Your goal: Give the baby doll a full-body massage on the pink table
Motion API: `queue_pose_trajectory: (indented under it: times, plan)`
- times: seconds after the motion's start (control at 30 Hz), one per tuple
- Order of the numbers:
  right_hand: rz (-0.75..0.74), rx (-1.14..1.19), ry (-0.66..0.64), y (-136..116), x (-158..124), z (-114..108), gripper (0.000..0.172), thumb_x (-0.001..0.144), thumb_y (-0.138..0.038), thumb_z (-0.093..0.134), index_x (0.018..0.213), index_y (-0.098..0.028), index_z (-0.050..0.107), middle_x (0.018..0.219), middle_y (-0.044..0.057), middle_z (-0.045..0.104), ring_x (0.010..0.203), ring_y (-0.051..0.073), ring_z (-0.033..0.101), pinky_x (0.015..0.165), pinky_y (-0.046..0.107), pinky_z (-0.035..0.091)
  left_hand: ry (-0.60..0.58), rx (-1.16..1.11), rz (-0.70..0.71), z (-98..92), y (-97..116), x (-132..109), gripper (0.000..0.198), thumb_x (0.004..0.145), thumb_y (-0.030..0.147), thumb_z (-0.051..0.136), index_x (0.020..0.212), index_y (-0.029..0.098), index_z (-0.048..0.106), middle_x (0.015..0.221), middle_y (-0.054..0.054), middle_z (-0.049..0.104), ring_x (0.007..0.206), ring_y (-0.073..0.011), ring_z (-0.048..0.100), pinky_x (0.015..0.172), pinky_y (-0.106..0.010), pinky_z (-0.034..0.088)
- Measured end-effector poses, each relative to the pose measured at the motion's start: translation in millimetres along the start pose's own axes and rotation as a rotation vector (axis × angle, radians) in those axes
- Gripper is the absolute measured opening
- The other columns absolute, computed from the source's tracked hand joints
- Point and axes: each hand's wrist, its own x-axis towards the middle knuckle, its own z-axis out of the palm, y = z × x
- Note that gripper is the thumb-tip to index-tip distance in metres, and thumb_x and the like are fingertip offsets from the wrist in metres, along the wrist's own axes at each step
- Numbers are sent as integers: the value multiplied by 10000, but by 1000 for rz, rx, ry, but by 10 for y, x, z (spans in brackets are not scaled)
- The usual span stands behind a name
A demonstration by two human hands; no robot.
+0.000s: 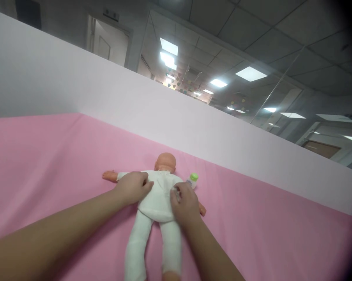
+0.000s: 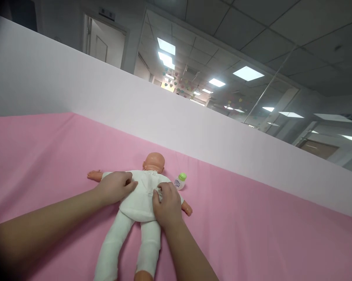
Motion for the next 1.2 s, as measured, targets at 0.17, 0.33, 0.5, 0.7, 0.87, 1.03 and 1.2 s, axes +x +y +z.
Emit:
queue_pose_trajectory:
  times: [0.17,0.33,0.5,0.7,0.87,1.03,1.2]
  plan:
    - [-191,111,-313,-259,-61,-101,186,837,-203,610,693,-210,491,714,-18,591,678,151,542,639,289,372,-125,-65,334,-89,346,-242,141,867,278,565,739,219,579,760,-17,646,676,-198,566,612,-321,345]
    - [-148,221,-469,-228,-24,-183,149,781,-75,558,703,-202,546,712,-37,621,688,123,572,638,248,402,-320,-4,463,3,461,-354,151,841,168,536,777,228,659,775,-9,660,760,-201,605,655,-310,395]
    - [-137,263,-315,-131,12,-215,112,831,-118,584,787,-212,624,766,-17,647,737,142,595,686,269,454,-168,-64,412,-3,385,-290,185,900,210,516,749,197,623,755,-12,606,685,-161,555,630,-302,403]
    - [-131,243,-317,-83,24,-169,193,871,-201,641,1036,-246,731,973,25,702,959,200,633,889,350,494,-108,-7,354,23,397,-284,223,913,276,552,1081,231,692,917,-36,664,887,-223,613,773,-355,450]
    - [-85,273,-394,-102,51,-181,164,884,-203,639,987,-263,752,964,-3,728,919,173,652,839,319,512,-205,-34,310,83,372,-247,172,897,268,573,989,257,718,905,-13,675,842,-201,624,746,-337,461]
    - [-156,222,-229,-60,28,-123,188,905,-220,623,1034,-253,756,983,16,741,982,197,650,915,356,511,-88,-107,310,72,319,-225,186,916,268,553,1020,225,701,882,-23,663,832,-196,619,735,-330,482]
    - [-158,170,-104,-8,18,-53,300,901,-285,648,1184,-219,722,1123,72,722,1112,252,618,1006,420,494,56,-42,400,96,317,-252,318,908,251,549,1197,207,675,1100,-82,656,1016,-244,610,900,-391,487]
